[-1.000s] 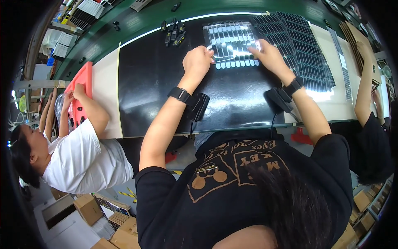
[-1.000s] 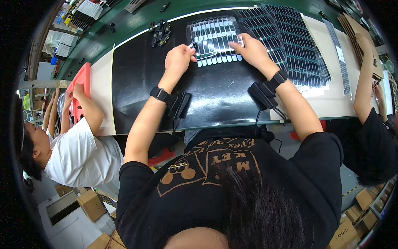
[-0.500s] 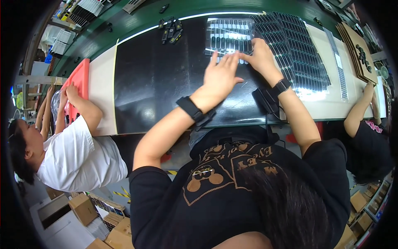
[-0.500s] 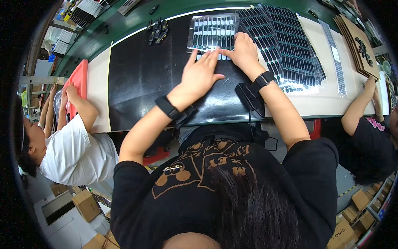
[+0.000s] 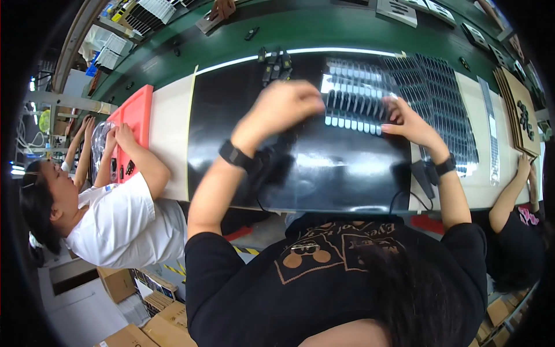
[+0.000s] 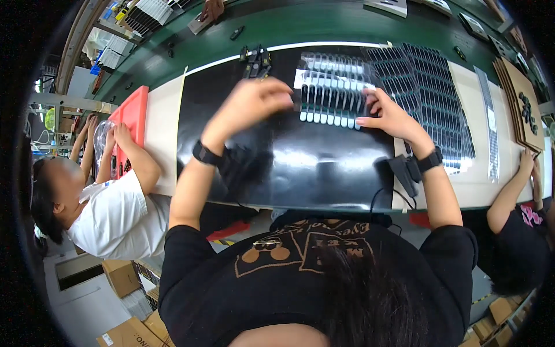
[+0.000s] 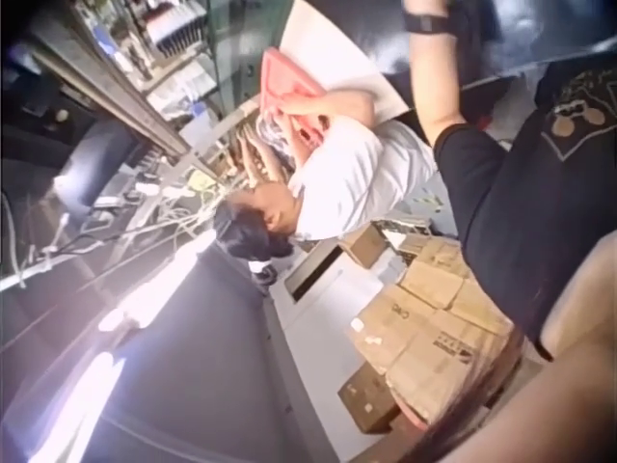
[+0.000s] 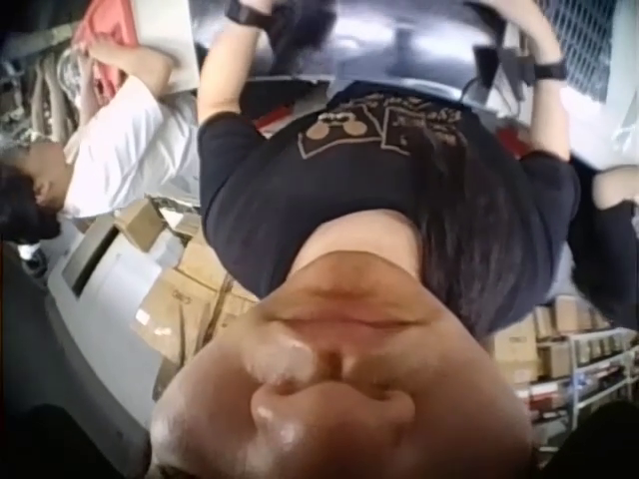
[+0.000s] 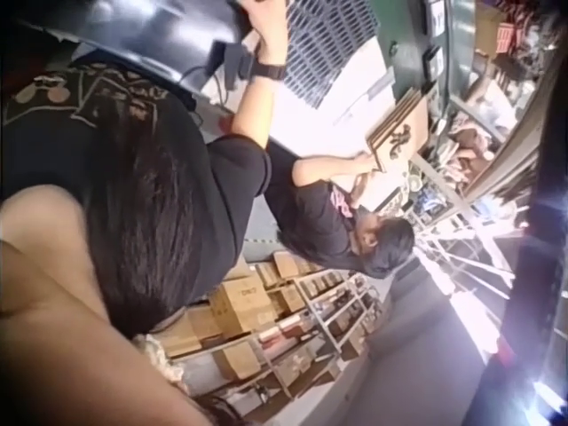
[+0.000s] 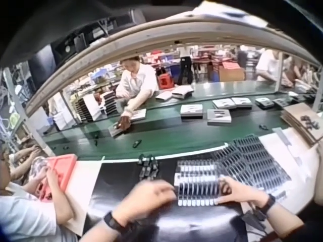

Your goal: The person picks up a device, peels a film from a sheet, and presses it onto the device. They repeat this process for several devices, placing each finished item on the table.

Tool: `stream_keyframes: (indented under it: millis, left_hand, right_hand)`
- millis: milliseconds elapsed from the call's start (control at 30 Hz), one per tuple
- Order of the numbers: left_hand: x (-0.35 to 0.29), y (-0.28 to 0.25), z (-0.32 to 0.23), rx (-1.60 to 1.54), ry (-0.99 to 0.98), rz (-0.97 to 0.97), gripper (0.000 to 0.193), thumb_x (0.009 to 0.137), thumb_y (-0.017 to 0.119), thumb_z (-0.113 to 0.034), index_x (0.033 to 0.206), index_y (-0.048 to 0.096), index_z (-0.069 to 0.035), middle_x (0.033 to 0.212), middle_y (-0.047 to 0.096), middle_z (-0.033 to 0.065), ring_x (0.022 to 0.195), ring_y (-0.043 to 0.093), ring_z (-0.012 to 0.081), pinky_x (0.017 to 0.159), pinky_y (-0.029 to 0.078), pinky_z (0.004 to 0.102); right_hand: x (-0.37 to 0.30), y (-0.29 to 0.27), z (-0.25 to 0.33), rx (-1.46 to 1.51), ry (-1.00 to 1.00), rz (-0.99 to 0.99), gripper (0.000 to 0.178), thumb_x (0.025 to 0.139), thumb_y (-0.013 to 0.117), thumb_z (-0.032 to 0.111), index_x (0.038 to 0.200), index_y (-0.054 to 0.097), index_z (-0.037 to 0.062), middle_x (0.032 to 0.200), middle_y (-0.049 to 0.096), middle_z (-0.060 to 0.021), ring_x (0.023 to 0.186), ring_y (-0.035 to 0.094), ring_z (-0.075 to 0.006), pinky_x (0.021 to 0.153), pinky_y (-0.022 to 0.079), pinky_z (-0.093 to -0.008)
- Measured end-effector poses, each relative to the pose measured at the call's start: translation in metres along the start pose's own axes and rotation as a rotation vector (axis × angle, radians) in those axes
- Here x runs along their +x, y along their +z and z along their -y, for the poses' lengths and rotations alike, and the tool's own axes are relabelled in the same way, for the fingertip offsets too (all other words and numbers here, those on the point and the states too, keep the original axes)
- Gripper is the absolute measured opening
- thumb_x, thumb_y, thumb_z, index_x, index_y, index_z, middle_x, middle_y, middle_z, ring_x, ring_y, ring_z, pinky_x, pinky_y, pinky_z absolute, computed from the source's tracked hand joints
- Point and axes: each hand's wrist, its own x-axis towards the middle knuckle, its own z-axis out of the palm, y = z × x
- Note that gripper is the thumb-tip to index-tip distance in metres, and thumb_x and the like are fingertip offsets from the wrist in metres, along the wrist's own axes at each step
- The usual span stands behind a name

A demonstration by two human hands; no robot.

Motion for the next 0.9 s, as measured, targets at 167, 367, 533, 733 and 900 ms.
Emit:
stream_keyframes:
  millis: [167, 367, 533, 733, 900]
  left_hand:
    - [0.091, -0.101, 0.151, 0.413, -0.255, -0.601, 0.037, 0.065, 0.066, -0.030, 0.093, 0.059, -0.007, 0.087, 0.061, 0.0108, 0.083, 0.058, 0.0255, 0.072, 0.046, 0.0331]
    - [0.141, -0.115, 0.237, 0.515, -0.567, -0.418, 0.037, 0.065, 0.067, -0.033, 0.089, 0.059, -0.006, 0.088, 0.061, 0.0123, 0.088, 0.056, 0.0268, 0.076, 0.044, 0.0338]
    - [0.142, -0.126, 0.204, 0.356, -0.414, -0.334, 0.034, 0.064, 0.067, -0.034, 0.081, 0.059, -0.005, 0.084, 0.061, 0.0115, 0.084, 0.057, 0.0261, 0.073, 0.044, 0.0333]
    - [0.105, -0.044, 0.045, 0.392, -0.083, -0.196, 0.028, 0.063, 0.066, -0.028, 0.078, 0.059, -0.005, 0.077, 0.060, 0.0109, 0.079, 0.056, 0.0270, 0.069, 0.044, 0.0349]
    - [0.093, 0.004, 0.036, 0.483, 0.184, -0.398, 0.018, 0.069, 0.060, -0.018, 0.078, 0.059, -0.002, 0.079, 0.058, 0.0139, 0.079, 0.055, 0.0296, 0.070, 0.043, 0.0364]
  right_hand:
    - [0.014, -0.002, 0.036, 0.587, -0.029, -0.115, 0.043, 0.074, 0.061, 0.013, 0.114, 0.045, 0.0060, 0.095, 0.054, -0.0057, 0.079, 0.049, -0.0121, 0.070, 0.040, -0.0236]
    - [0.013, 0.010, 0.040, 0.181, -0.042, 0.277, 0.012, 0.077, 0.058, 0.012, 0.081, 0.063, 0.0024, 0.082, 0.061, -0.0082, 0.076, 0.055, -0.0150, 0.067, 0.043, -0.0252]
    - [0.007, -0.020, 0.083, 0.167, -0.188, 0.248, 0.010, 0.075, 0.059, 0.010, 0.075, 0.064, 0.0015, 0.075, 0.061, -0.0084, 0.069, 0.057, -0.0147, 0.063, 0.045, -0.0242]
    - [-0.022, -0.105, 0.152, 0.588, -0.374, 0.146, 0.027, 0.085, 0.045, 0.022, 0.081, 0.059, -0.0014, 0.069, 0.059, -0.0078, 0.055, 0.055, -0.0119, 0.046, 0.043, -0.0179]
    - [0.040, -0.107, 0.076, 0.861, -0.112, 0.200, 0.020, 0.082, 0.052, 0.014, 0.094, 0.055, -0.0019, 0.091, 0.058, -0.0095, 0.079, 0.058, -0.0156, 0.069, 0.048, -0.0251]
